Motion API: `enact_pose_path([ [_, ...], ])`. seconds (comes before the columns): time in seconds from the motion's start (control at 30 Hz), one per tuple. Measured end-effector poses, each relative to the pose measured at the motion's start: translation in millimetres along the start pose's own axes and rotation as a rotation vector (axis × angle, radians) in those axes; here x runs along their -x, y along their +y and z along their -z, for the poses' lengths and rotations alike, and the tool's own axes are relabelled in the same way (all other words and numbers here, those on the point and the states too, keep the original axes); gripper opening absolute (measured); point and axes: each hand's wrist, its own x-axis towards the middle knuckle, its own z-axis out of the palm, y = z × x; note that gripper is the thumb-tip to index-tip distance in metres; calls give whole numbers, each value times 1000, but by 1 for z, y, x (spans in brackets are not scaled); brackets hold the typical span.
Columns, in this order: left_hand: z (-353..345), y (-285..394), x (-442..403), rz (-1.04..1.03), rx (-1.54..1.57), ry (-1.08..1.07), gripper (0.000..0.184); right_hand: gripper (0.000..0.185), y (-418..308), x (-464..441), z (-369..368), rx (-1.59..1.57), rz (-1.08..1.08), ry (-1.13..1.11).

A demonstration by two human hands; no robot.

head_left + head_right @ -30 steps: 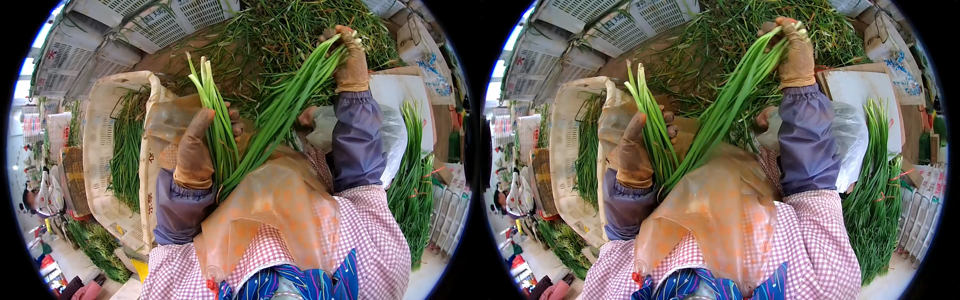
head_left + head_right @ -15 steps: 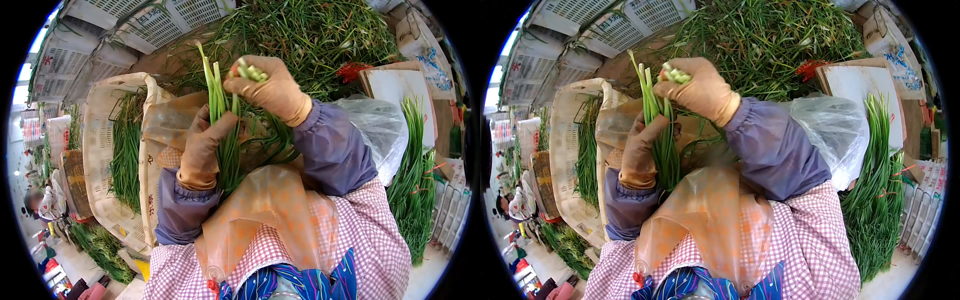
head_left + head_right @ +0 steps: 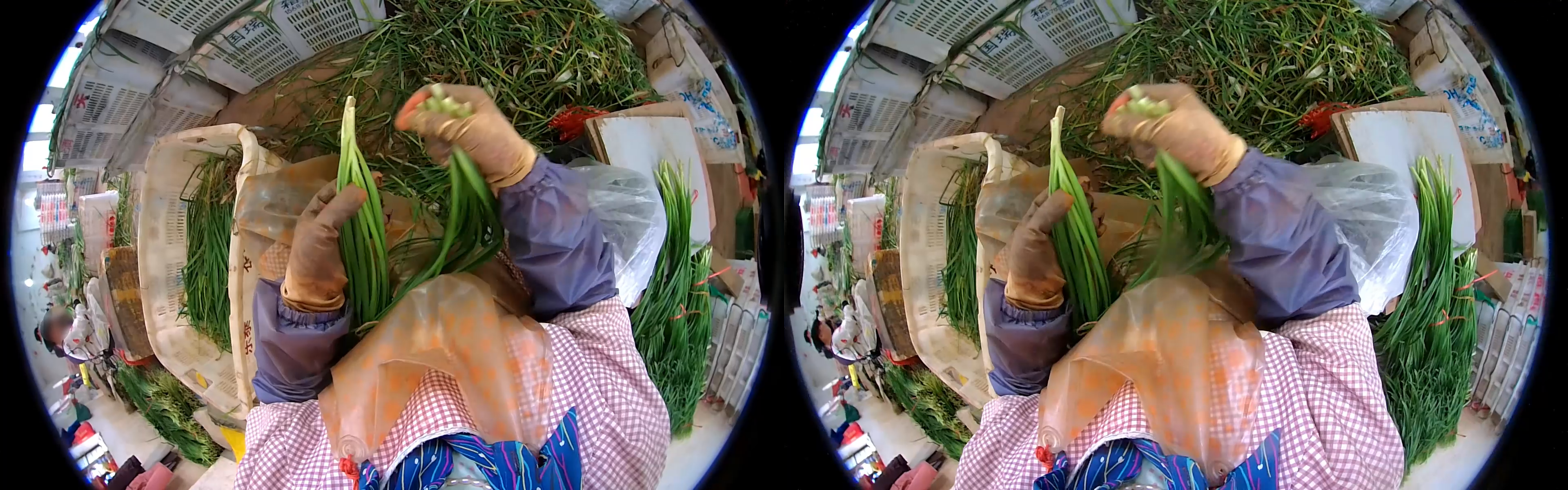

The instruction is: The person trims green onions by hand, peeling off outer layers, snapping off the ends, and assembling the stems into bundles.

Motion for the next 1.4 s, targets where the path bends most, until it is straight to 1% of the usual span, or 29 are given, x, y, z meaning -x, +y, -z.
enact_pose_path([
  [0.03,-2,0,1,-8,-87,56,25,16,4,-2,-6,56,10,-67],
  [0.13,-1,-5,-3,-18,-142,56,25,16,6,-2,-26,152,13,-130],
  [0.17,-3,-6,-2,-16,-142,56,25,14,12,-4,-25,122,-14,-184],
  [0.3,-10,2,2,-24,-116,68,24,12,11,-2,-20,163,-27,-161],
  [0.33,-10,5,3,-8,-110,49,24,12,11,-2,-18,168,-32,-183],
  [0.37,-6,4,2,-14,-134,64,27,13,10,-3,-16,174,-37,-205],
  [0.5,-5,4,0,-6,-81,100,26,14,9,-1,-13,186,-14,-257],
  [0.6,-8,7,-6,-68,-59,97,25,15,10,0,-14,192,-23,-272],
  [0.67,-11,12,-9,-113,-228,99,23,15,11,0,-14,197,-39,-273],
  [0.7,-12,14,-10,-112,-228,100,23,16,13,-1,-13,192,-32,-295],
  [0.77,-13,16,-12,-137,-325,70,19,17,15,-1,-11,185,-23,-316],
  [0.87,-7,24,-16,-139,-417,53,16,18,16,1,-8,165,-84,-299],
  [0.9,-11,23,-15,-175,-472,100,14,17,18,1,-7,167,-94,-314],
  [0.93,-14,26,-14,-174,-472,99,14,16,20,2,-7,169,-103,-331],
  [1.0,-16,33,-12,-328,-956,256,12,16,19,4,-5,210,-97,-353],
  [1.03,-8,37,-15,-327,-958,257,12,16,18,6,-4,253,-91,-378],
  [1.07,6,42,-21,-373,-918,343,12,16,16,8,-3,251,-90,-378],
  [1.1,13,45,-25,-420,-875,426,13,16,13,12,-3,182,-106,-316],
  [1.13,12,45,-25,-420,-875,422,13,16,10,14,-2,114,-122,-251],
  [1.2,8,40,-22,-479,-743,382,18,16,12,14,1,79,-125,-221],
  [1.23,6,34,-21,-487,-754,337,21,17,12,13,0,40,-93,-205],
  [1.27,-2,31,-17,-491,-752,340,21,18,13,11,-2,2,-60,-193],
  [1.33,-22,25,-7,-425,-729,317,16,19,13,10,-7,26,-50,-186],
  [1.37,-20,19,-7,-357,-660,265,18,19,13,10,-9,35,-21,-147],
  [1.4,-23,12,-6,-359,-658,265,18,18,12,10,-12,45,8,-107],
])
